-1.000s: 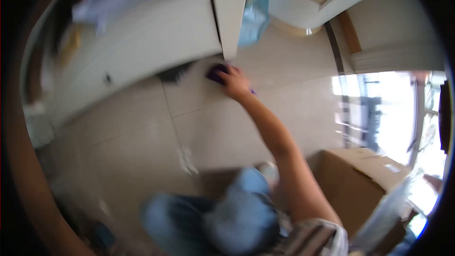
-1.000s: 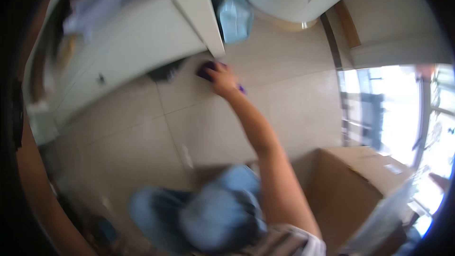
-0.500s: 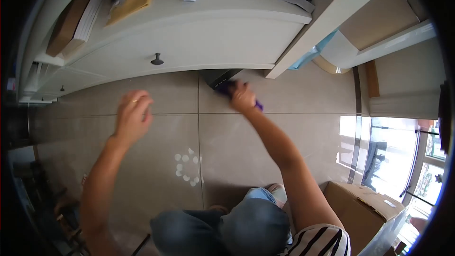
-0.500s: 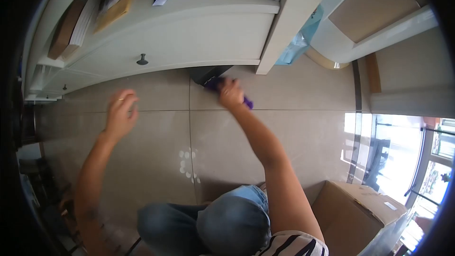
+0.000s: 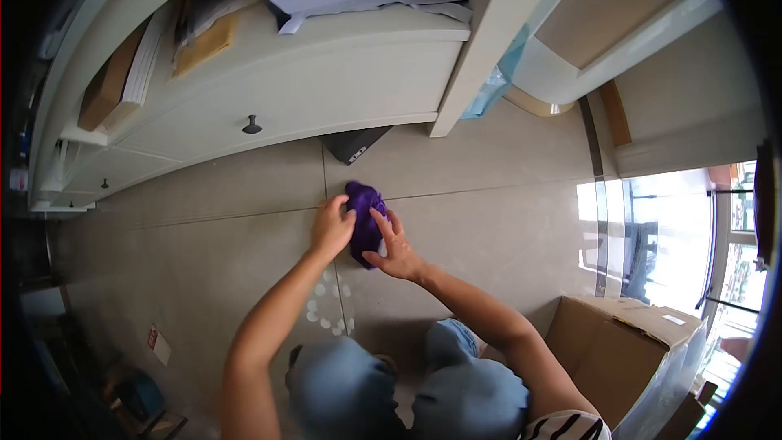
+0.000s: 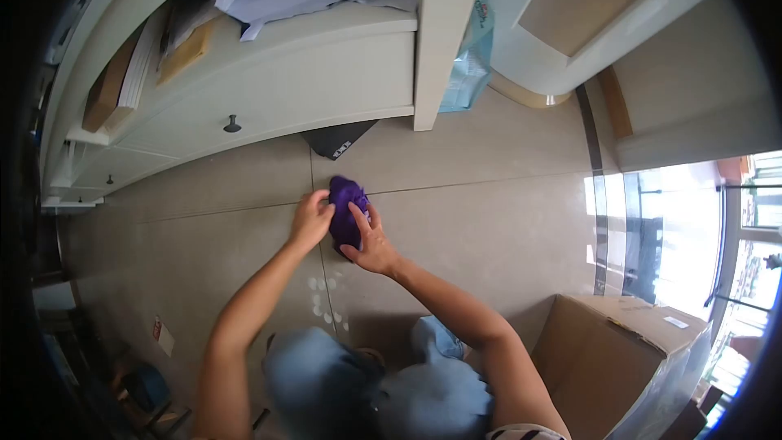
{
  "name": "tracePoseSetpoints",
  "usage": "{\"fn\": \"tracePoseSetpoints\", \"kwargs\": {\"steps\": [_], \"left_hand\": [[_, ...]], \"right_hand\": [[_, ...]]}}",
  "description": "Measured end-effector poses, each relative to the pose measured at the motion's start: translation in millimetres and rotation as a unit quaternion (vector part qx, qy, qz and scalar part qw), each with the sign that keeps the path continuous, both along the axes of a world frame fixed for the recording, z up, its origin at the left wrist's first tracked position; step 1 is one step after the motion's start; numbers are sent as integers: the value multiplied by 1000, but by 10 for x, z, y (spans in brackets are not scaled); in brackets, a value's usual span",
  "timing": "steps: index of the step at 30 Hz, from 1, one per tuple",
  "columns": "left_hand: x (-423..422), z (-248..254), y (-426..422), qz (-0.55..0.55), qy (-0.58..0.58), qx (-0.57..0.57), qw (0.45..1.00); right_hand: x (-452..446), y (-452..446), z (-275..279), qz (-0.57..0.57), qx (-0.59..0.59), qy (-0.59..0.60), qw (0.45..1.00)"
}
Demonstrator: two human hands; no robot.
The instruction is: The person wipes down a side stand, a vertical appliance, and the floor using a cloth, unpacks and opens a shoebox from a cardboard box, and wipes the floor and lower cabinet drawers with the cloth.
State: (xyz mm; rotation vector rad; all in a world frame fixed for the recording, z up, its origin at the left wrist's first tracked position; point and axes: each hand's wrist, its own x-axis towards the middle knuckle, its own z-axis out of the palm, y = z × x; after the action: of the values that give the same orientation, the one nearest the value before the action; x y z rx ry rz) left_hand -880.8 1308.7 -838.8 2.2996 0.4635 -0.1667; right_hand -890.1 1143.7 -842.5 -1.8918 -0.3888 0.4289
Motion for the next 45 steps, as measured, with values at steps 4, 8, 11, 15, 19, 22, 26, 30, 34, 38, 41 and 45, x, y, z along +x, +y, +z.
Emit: {"fn": "tracePoseSetpoints", "kwargs": {"steps": [4, 8, 11, 15, 19, 22, 26, 30, 34, 38, 41, 45], "left_hand": [[357, -305, -601, 16, 130, 122, 984], [466, -625, -671, -32, 131, 273, 952], [734, -665, -686, -112, 11, 343, 932], [1364, -666, -730, -157, 19, 342, 926], [824, -768, -615, -270, -38, 472, 838], [1283, -796, -427, -263, 2, 428, 865], [1255, -719, -538, -275, 14, 425, 862], [1331, -772, -491, -189, 56, 355, 914], [1043, -753, -890, -263, 83, 336, 901], [1374, -810, -912, -278, -60, 368, 886], [906, -705, -1213, -407, -56, 374, 831], [838, -616, -1224, -229, -69, 113, 964]], "right_hand": [[-161, -705, 270, 36, -72, 81, 993], [-574, -1629, 494, -29, -149, 138, 979], [-852, -2093, 500, -89, -157, 182, 967], [-862, -2257, 498, -176, -173, 186, 951], [-685, -2324, 442, -238, -149, 148, 948], [-508, -2227, 459, -243, -127, 152, 950], [-475, -2252, 407, -250, -115, 149, 950], [-491, -2240, 383, -249, -116, 165, 947], [-421, -2125, 323, -247, -95, 161, 951], [-473, -2012, 470, -209, -78, 167, 960], [-474, -2020, 371, -207, -78, 153, 963], [-558, -1991, 396, -188, -63, 184, 963]]}}
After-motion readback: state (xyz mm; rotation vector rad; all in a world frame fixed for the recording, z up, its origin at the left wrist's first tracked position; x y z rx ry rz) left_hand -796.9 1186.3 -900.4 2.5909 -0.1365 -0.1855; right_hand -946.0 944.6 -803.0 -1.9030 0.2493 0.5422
